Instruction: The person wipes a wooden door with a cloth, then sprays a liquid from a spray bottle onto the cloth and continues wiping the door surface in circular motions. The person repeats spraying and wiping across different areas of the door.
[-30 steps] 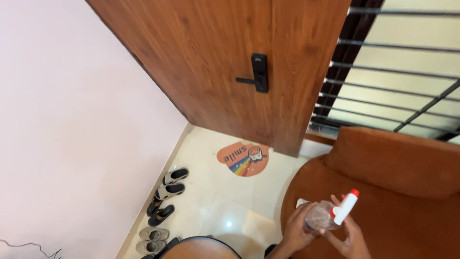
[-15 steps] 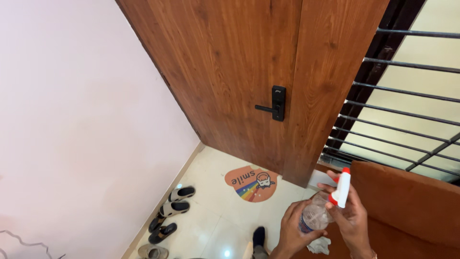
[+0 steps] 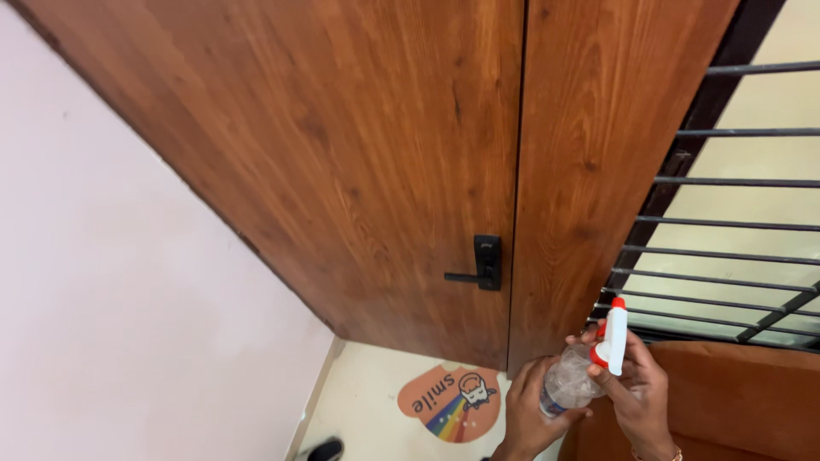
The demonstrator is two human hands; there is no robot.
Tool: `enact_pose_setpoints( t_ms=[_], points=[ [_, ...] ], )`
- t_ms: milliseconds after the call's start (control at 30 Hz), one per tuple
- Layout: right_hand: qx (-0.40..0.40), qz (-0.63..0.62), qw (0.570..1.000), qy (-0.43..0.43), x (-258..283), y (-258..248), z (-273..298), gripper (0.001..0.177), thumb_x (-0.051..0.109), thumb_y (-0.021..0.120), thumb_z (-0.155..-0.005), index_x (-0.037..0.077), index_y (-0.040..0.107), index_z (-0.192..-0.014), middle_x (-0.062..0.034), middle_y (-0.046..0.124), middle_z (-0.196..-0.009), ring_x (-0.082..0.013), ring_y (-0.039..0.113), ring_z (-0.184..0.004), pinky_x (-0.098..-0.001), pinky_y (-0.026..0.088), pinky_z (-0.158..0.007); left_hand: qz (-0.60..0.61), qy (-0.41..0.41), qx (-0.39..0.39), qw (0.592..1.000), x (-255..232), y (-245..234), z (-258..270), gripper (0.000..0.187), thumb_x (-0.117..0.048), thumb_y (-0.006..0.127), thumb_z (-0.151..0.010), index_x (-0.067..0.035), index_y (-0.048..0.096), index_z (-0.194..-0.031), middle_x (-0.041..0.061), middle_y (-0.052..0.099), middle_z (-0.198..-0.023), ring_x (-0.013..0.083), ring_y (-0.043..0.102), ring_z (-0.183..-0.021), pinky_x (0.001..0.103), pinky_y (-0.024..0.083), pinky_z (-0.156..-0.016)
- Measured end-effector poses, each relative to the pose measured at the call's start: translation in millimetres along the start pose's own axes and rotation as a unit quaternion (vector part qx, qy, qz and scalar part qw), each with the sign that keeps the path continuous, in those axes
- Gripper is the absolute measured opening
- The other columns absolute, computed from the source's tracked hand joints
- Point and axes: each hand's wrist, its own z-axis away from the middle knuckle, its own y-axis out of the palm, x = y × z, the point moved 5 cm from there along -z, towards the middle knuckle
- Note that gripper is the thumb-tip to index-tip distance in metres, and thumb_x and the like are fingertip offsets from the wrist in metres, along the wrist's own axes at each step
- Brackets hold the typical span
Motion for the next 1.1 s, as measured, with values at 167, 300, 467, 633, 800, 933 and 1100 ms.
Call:
enact_pose_setpoints(
  t_ms=[167, 300, 467, 633, 800, 933, 1100],
  points=[
    [-0.014, 0.059, 0.998, -0.022, 3.2, 19.8, -29.8, 0.069, 0.003, 0.076, -0.078, -0.005, 0.048, -0.141, -0.0184, 0.061, -0.136, -0.0314, 0.069, -0.117, -0.0442, 0.061, -0.094, 0.046, 0.017, 0.040, 0.998, 18.1, -12.0, -42.2, 0.085, -0.044, 0.096, -0.075, -0.003, 0.059, -0.140, 0.016, 0.066, -0.134, 0.0342, 0.069, -0.123, 0.042, 0.059, -0.100],
    [-0.036, 0.052, 0.997, -0.049, 6.2, 27.1, -52.9, 0.070, 0.002, 0.075, -0.078, -0.006, 0.048, -0.142, -0.0178, 0.060, -0.140, -0.0312, 0.069, -0.115, -0.0441, 0.060, -0.094, 0.053, 0.037, 0.051, 0.997, 22.4, -16.4, -66.7, 0.083, -0.042, 0.096, -0.076, -0.002, 0.061, -0.140, 0.018, 0.067, -0.135, 0.0362, 0.068, -0.125, 0.046, 0.058, -0.102],
    [-0.064, 0.073, 0.994, -0.049, 3.9, 23.6, -63.5, 0.064, -0.001, 0.073, -0.086, -0.008, 0.050, -0.145, -0.0236, 0.066, -0.131, -0.0317, 0.070, -0.118, -0.0432, 0.059, -0.100, 0.047, 0.019, 0.073, 0.996, 25.4, -6.9, -80.4, 0.084, -0.044, 0.096, -0.075, -0.002, 0.060, -0.137, 0.018, 0.067, -0.128, 0.0364, 0.067, -0.120, 0.047, 0.056, -0.099],
    [-0.055, 0.069, 0.996, -0.025, 7.1, 20.3, -70.7, 0.073, -0.002, 0.072, -0.077, -0.004, 0.046, -0.145, -0.0138, 0.060, -0.141, -0.0290, 0.069, -0.114, -0.0426, 0.059, -0.095, 0.061, 0.004, 0.075, 0.995, 26.6, -3.8, -88.7, 0.083, -0.045, 0.095, -0.078, -0.001, 0.060, -0.139, 0.019, 0.067, -0.131, 0.0362, 0.067, -0.123, 0.047, 0.056, -0.100],
    [-0.002, 0.051, 0.998, -0.045, -0.6, 26.5, -74.4, 0.066, -0.006, 0.076, -0.081, -0.007, 0.053, -0.143, -0.0222, 0.067, -0.128, -0.0312, 0.070, -0.118, -0.0451, 0.057, -0.104, 0.064, 0.013, 0.038, 0.997, 29.9, -4.5, -88.1, 0.086, -0.043, 0.096, -0.076, 0.000, 0.058, -0.140, 0.021, 0.067, -0.132, 0.0370, 0.067, -0.124, 0.046, 0.056, -0.102],
    [0.037, 0.072, 0.997, -0.002, -16.6, 35.9, -75.5, 0.073, -0.004, 0.078, -0.075, -0.004, 0.051, -0.143, -0.0172, 0.064, -0.136, -0.0281, 0.068, -0.118, -0.0446, 0.057, -0.102, 0.079, -0.063, 0.043, 0.994, 39.4, -9.3, -79.5, 0.088, -0.043, 0.095, -0.074, -0.001, 0.056, -0.140, 0.020, 0.068, -0.130, 0.0352, 0.070, -0.121, 0.044, 0.056, -0.100],
    [0.031, 0.071, 0.997, 0.002, -28.0, 37.7, -72.8, 0.081, -0.001, 0.079, -0.072, -0.001, 0.047, -0.146, -0.0136, 0.062, -0.138, -0.0269, 0.069, -0.113, -0.0444, 0.056, -0.104, 0.059, -0.049, 0.034, 0.996, 43.5, -20.4, -72.2, 0.086, -0.041, 0.095, -0.074, 0.001, 0.056, -0.138, 0.022, 0.067, -0.129, 0.0359, 0.071, -0.119, 0.044, 0.057, -0.099]
  ],
)
